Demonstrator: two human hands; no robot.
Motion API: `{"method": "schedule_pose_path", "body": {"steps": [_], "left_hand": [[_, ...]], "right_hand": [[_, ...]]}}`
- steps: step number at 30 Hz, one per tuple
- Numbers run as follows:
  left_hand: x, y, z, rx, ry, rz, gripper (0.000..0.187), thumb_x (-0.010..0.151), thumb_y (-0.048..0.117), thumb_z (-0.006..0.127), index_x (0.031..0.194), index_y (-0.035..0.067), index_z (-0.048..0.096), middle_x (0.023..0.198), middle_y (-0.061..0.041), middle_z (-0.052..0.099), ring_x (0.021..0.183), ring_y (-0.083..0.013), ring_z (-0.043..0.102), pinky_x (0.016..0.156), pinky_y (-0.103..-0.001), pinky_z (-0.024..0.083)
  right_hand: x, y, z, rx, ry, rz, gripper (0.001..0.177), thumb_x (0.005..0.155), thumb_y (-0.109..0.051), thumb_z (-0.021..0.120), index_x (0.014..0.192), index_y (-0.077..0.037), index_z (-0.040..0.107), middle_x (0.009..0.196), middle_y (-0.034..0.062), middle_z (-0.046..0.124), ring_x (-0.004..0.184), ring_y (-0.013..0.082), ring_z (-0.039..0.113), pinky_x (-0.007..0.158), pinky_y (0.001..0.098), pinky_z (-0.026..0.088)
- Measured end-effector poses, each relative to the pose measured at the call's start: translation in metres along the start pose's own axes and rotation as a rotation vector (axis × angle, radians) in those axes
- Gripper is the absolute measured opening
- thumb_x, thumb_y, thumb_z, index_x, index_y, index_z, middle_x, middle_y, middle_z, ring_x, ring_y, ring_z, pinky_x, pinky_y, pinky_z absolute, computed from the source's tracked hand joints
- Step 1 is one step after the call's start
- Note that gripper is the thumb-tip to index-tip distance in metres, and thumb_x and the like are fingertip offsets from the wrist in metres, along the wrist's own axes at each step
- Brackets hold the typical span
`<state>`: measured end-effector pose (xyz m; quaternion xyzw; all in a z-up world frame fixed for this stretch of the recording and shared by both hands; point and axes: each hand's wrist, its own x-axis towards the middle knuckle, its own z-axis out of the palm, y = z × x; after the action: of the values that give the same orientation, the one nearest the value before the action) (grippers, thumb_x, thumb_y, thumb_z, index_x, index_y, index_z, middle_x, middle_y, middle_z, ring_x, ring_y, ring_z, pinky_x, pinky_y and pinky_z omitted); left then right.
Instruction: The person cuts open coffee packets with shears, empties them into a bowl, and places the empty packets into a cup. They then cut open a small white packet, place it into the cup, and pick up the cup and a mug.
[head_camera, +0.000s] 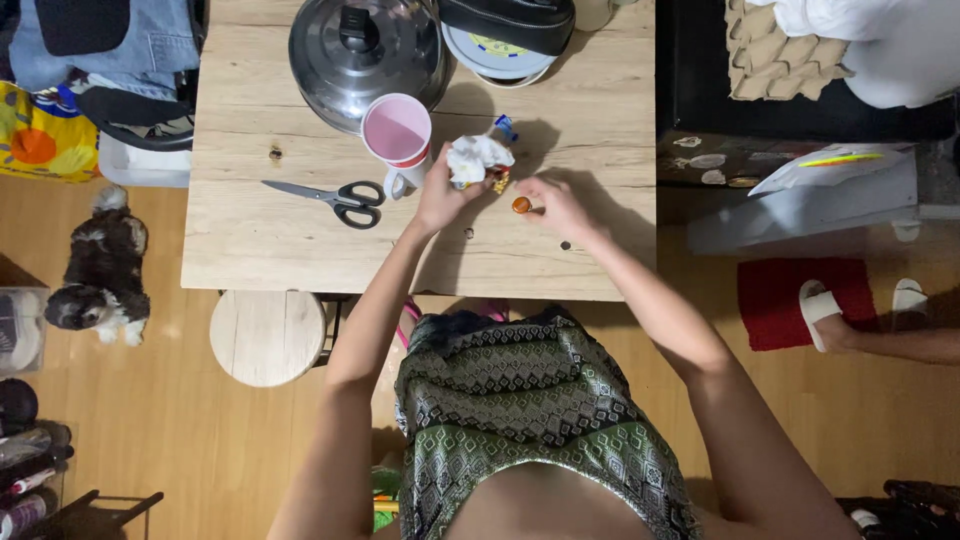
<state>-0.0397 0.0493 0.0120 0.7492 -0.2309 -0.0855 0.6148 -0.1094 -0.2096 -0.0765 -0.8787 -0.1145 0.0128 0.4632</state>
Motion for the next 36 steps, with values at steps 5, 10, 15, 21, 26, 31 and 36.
{"method": "schedule_pose_path", "body": {"steps": [5,10,15,21,26,31,36], "left_hand": [[-0.022,0.000,-0.011,-0.043,0.009,-0.003,0.054,0.084,0.011,0.085,0.126,0.003,0.053,0.119,-0.008,0.067,0.114,-0.0178,0.065,0.103,-0.034,0.051],[-0.034,0.002,-0.014,-0.035,0.023,-0.005,0.057,0.082,0.011,0.085,0.128,0.003,0.054,0.119,-0.008,0.068,0.113,-0.0181,0.065,0.102,-0.035,0.050],[-0.045,-0.006,-0.016,-0.060,0.028,-0.023,0.055,0.082,0.012,0.085,0.128,0.002,0.055,0.116,-0.009,0.069,0.110,-0.0185,0.065,0.101,-0.035,0.051],[-0.050,-0.004,-0.021,-0.056,0.006,-0.018,0.058,0.081,0.013,0.085,0.129,0.002,0.054,0.117,-0.009,0.068,0.109,-0.0180,0.065,0.099,-0.033,0.051],[-0.037,-0.001,-0.027,-0.025,-0.090,-0.080,0.054,0.081,0.014,0.086,0.125,0.002,0.057,0.113,-0.009,0.070,0.106,-0.0181,0.067,0.097,-0.033,0.053],[-0.014,-0.006,-0.020,-0.041,-0.168,0.003,0.060,0.080,0.016,0.086,0.129,0.002,0.055,0.116,-0.009,0.069,0.108,-0.0179,0.066,0.097,-0.033,0.052],[0.002,-0.021,-0.013,-0.030,-0.227,0.016,0.063,0.079,0.016,0.088,0.130,0.002,0.054,0.116,-0.010,0.068,0.108,-0.0186,0.066,0.096,-0.034,0.052]], "right_hand": [[0.001,-0.026,-0.006,-0.065,0.043,-0.010,0.048,0.082,-0.004,0.081,0.126,-0.004,0.062,0.111,0.0101,0.073,0.105,0.0233,0.071,0.091,0.0354,0.059],[0.035,-0.022,-0.017,-0.085,0.260,-0.030,0.050,0.078,0.000,0.082,0.123,-0.005,0.063,0.104,0.0122,0.070,0.096,0.0258,0.070,0.082,0.0375,0.058],[0.091,-0.027,-0.016,-0.188,0.212,-0.154,0.056,0.076,0.006,0.082,0.127,-0.008,0.062,0.104,0.0114,0.070,0.101,0.0306,0.066,0.087,0.0416,0.056],[0.115,-0.044,-0.009,-0.186,0.130,-0.031,0.073,0.076,0.011,0.077,0.139,-0.013,0.050,0.105,0.0123,0.069,0.097,0.0315,0.068,0.081,0.0421,0.057],[0.101,-0.036,0.000,-0.170,0.246,0.138,0.080,0.075,0.018,0.069,0.144,-0.016,0.049,0.100,0.0108,0.069,0.088,0.0263,0.070,0.076,0.0384,0.059],[0.087,-0.012,0.007,0.079,0.451,0.321,0.081,0.076,0.016,0.071,0.146,-0.016,0.048,0.096,0.0106,0.067,0.078,0.0236,0.068,0.071,0.0382,0.060],[0.061,-0.004,0.009,-0.087,0.505,0.338,0.085,0.072,0.008,0.078,0.146,-0.017,0.044,0.096,0.0094,0.072,0.079,0.0244,0.072,0.073,0.0383,0.059]]}}
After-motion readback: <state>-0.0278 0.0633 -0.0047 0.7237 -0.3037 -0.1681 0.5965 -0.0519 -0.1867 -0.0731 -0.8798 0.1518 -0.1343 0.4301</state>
